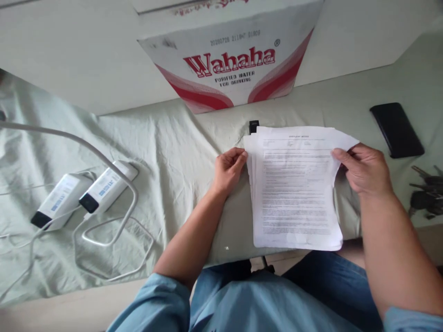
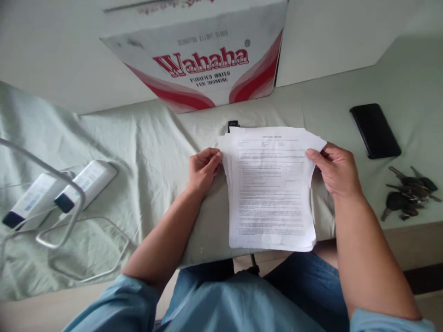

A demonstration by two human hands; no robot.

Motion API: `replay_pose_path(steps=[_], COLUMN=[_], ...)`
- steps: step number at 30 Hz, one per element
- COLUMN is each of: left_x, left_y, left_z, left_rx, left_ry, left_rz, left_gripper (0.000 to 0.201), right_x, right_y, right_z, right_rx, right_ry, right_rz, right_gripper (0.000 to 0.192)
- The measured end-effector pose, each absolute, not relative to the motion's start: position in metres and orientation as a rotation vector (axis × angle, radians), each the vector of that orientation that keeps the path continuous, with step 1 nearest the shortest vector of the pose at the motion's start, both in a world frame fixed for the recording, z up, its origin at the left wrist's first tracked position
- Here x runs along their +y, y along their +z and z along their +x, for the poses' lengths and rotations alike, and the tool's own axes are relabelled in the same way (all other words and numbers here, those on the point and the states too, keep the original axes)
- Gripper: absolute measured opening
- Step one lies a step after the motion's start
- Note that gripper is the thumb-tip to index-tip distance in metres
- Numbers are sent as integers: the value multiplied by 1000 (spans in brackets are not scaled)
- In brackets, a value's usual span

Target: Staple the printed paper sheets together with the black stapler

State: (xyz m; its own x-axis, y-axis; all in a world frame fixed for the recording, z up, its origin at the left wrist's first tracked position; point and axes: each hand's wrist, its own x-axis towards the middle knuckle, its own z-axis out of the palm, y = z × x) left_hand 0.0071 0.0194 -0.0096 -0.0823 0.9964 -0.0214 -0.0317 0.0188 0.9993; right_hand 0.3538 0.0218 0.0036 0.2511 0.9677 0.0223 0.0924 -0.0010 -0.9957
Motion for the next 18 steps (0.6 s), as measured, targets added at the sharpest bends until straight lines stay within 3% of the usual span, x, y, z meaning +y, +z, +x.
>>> replay_pose_path(steps=[7, 18], left_x=[20, 17], left_y=[-11, -11], left_z=[6, 5], left_rx=[1341, 1389], left_ry=[1258, 1208], left_rz=[1215, 1288], left_gripper=[39, 45], right_x=[26, 42], right_y=[10, 14], right_z=[360, 333], right_rx=[-1273, -1145], right_ry=[625, 669], right_rz=[-1418, -1354], right_gripper=[29, 26])
